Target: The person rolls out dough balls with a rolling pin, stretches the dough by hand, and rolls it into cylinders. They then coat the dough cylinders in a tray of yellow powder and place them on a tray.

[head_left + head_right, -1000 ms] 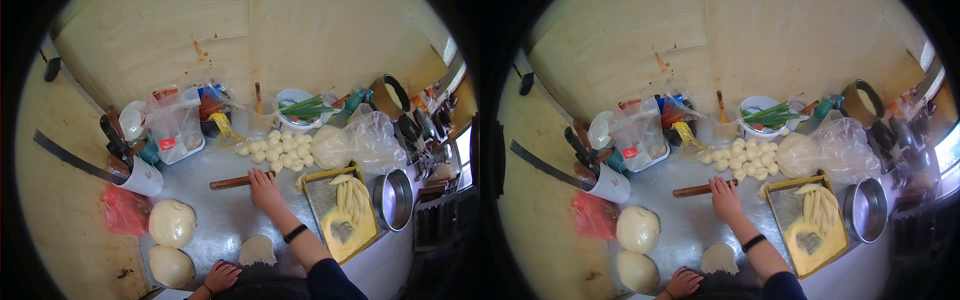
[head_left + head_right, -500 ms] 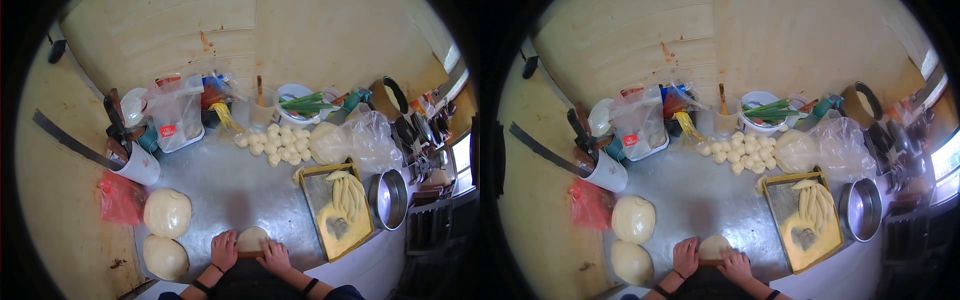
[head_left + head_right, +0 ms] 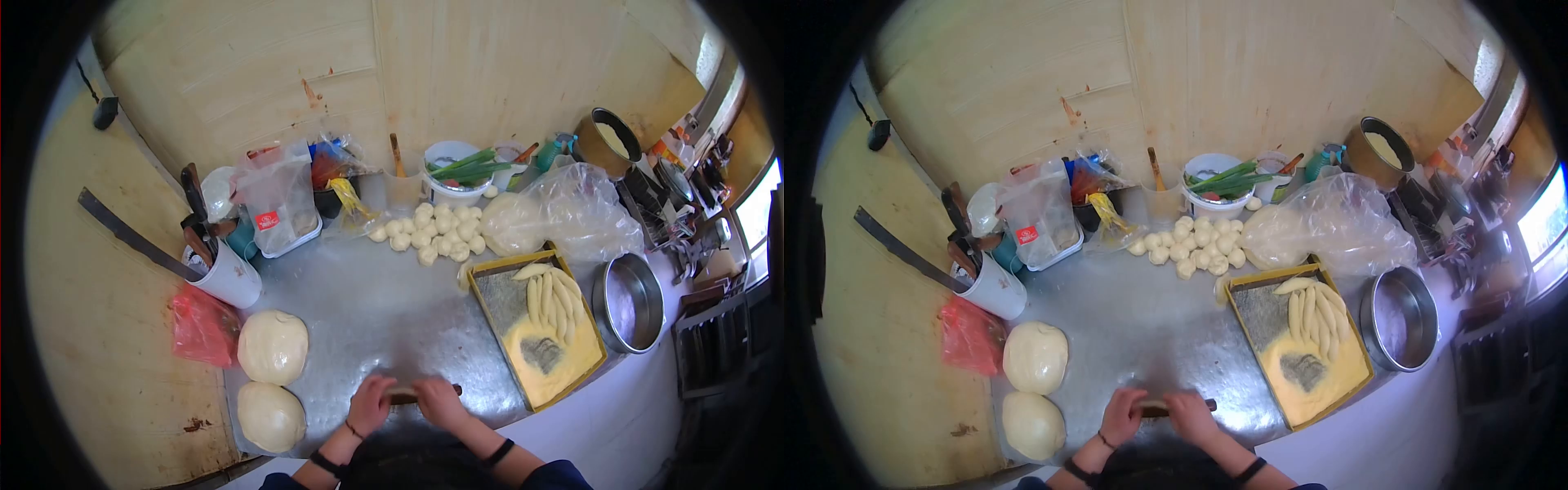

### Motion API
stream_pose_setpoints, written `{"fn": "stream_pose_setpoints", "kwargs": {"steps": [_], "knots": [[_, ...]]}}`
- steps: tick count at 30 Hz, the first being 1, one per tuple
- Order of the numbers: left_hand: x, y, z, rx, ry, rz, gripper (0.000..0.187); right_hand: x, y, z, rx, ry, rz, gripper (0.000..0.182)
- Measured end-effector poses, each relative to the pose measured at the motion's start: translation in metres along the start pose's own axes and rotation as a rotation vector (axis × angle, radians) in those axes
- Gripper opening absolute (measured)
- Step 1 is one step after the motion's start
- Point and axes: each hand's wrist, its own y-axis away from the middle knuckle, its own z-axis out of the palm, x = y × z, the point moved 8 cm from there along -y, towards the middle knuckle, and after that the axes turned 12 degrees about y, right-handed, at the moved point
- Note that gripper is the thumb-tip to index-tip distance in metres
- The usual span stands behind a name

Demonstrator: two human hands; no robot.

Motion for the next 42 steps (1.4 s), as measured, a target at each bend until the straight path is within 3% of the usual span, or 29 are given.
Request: {"fn": "stream_pose_setpoints", "kwargs": {"steps": [2,3,5,7,9,10,12,15,17,18,20,24,27,29,30,32,33,35,40,42], "knots": [[0.02,0.032,0.013,-0.326,-0.287,0.02,0.057,-0.023,0.03,-0.012,-0.047,-0.002,-0.074,0.042],[0.022,0.04,0.015,-0.332,-0.285,0.018,0.057,-0.036,0.042,-0.016,-0.095,0.11,-0.129,0.051],[0.027,0.059,0.034,-0.442,-0.383,0.111,0.078,-0.04,0.053,0.001,-0.147,0.217,-0.174,0.06],[-0.006,0.063,0.051,-0.474,-0.269,0.014,0.081,-0.025,0.054,0.032,-0.151,0.265,-0.172,0.075],[-0.023,0.044,0.055,-0.418,-0.391,0.107,0.081,-0.001,0.022,0.049,-0.064,0.26,-0.159,0.078],[-0.032,0.017,0.055,-0.454,-0.513,0.091,0.079,0.001,0.001,0.041,0.024,0.255,-0.153,0.081],[-0.057,-0.048,0.044,-0.472,-0.577,-0.041,0.076,0.015,-0.063,0.03,-0.025,0.521,-0.107,0.08],[-0.073,-0.137,0.02,-0.304,-0.564,0.008,0.077,0.035,-0.15,0.005,0.068,0.599,-0.039,0.08],[-0.073,-0.173,0.006,-0.227,-0.765,0.083,0.077,0.042,-0.185,-0.016,0.158,0.522,0.007,0.082],[-0.068,-0.174,0.004,-0.208,-0.773,0.102,0.077,0.039,-0.185,-0.024,0.183,0.533,0.0,0.082],[-0.071,-0.126,0.005,-0.128,-0.628,-0.098,0.074,0.032,-0.144,-0.016,0.152,0.434,0.058,0.084],[-0.086,-0.111,0.018,-0.259,-0.557,-0.161,0.073,0.045,-0.134,0.008,0.085,0.405,0.093,0.082],[-0.087,-0.18,-0.003,-0.177,-0.57,-0.115,0.064,0.055,-0.195,-0.013,0.148,0.45,0.088,0.079],[-0.061,-0.22,-0.022,-0.028,-0.527,0.103,0.045,0.051,-0.226,-0.048,0.299,0.513,0.043,0.069],[-0.054,-0.222,-0.025,-0.021,-0.528,0.111,0.045,0.047,-0.224,-0.062,0.308,0.518,0.039,0.069],[-0.056,-0.192,-0.022,-0.105,-0.222,-0.091,0.027,0.036,-0.194,-0.094,0.422,0.18,0.026,0.055],[-0.06,-0.179,-0.015,-0.108,-0.221,-0.097,0.027,0.04,-0.184,-0.086,0.417,0.178,0.028,0.055],[-0.058,-0.157,0.002,-0.048,-0.1,-0.01,0.03,0.053,-0.158,-0.041,0.147,0.148,0.081,0.047],[-0.056,-0.142,0.025,-0.016,-0.217,0.014,0.037,0.031,-0.141,-0.007,0.221,0.281,0.116,0.047],[-0.058,-0.133,0.027,-0.104,-0.245,-0.002,0.043,0.025,-0.132,-0.003,0.233,0.291,0.107,0.047]]}}
